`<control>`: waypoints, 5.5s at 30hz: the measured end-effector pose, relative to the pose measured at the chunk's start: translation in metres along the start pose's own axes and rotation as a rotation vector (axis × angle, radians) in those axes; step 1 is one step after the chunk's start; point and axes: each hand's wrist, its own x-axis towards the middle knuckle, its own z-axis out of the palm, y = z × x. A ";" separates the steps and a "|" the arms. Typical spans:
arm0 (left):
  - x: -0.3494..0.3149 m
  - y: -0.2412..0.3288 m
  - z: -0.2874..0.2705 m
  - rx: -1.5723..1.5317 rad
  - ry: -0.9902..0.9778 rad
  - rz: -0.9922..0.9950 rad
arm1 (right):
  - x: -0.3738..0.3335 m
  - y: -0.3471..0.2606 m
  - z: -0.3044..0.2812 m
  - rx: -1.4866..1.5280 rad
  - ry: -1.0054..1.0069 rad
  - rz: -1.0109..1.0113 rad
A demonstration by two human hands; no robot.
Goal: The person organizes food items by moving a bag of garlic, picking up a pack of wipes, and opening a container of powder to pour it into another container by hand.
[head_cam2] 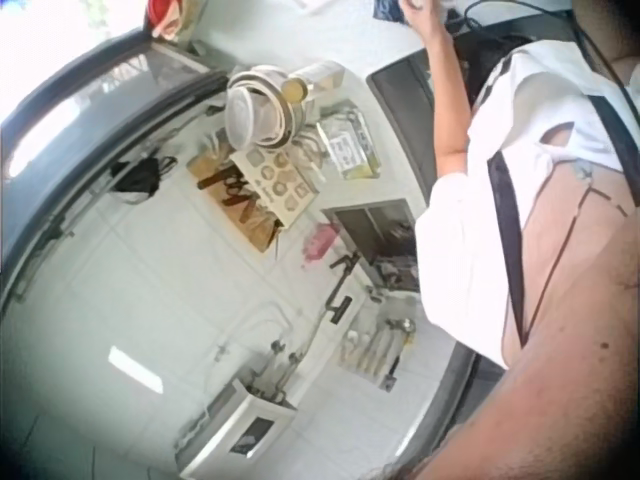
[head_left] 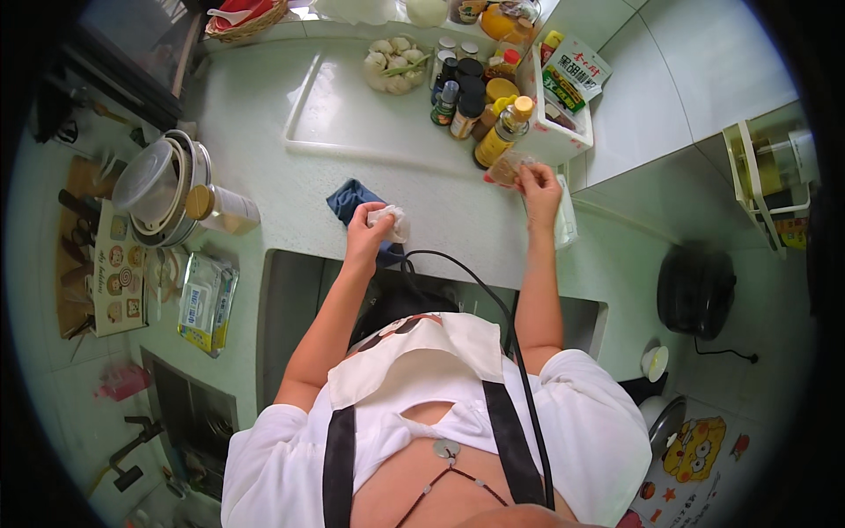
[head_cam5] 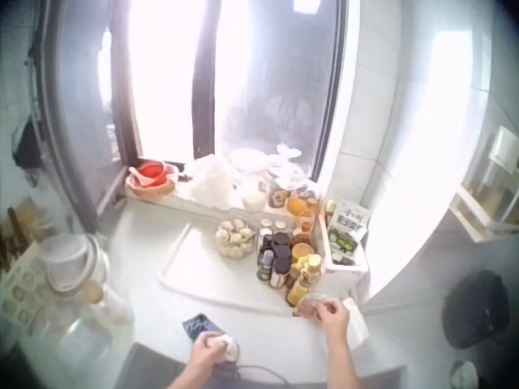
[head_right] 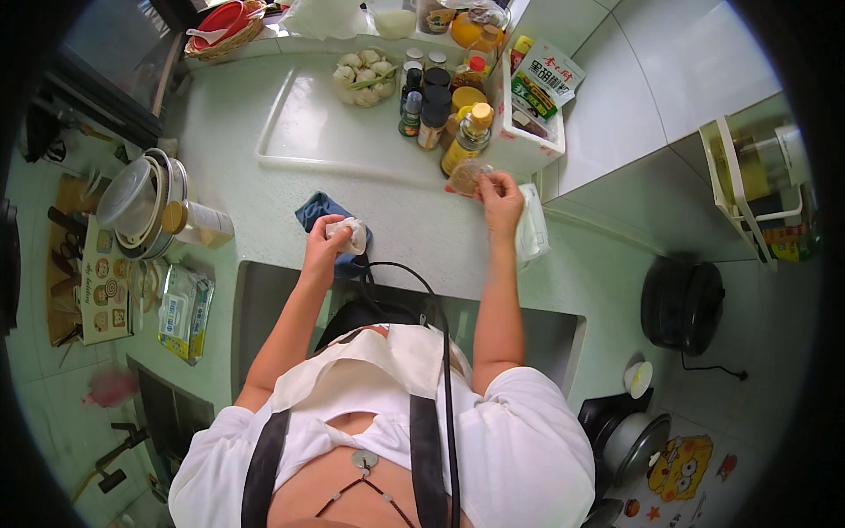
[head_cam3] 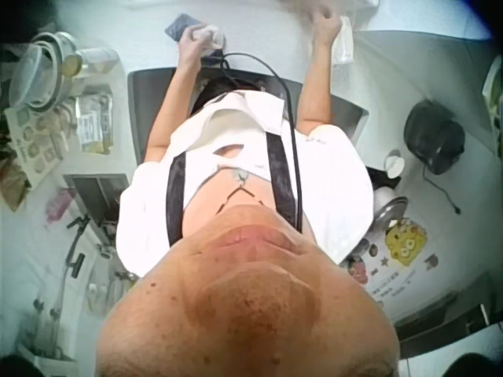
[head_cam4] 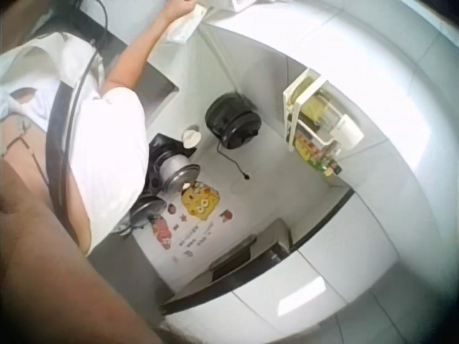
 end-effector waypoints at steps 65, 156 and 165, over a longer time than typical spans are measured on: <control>0.032 0.009 -0.093 -0.074 0.072 -0.080 | 0.091 0.107 0.219 0.005 -0.259 0.230; -0.199 -0.014 -0.286 -0.354 1.145 0.239 | -0.274 0.017 0.303 -0.347 -1.191 0.141; -0.128 0.010 -0.170 -0.228 0.529 0.203 | -0.196 -0.006 0.151 -0.245 -0.637 0.137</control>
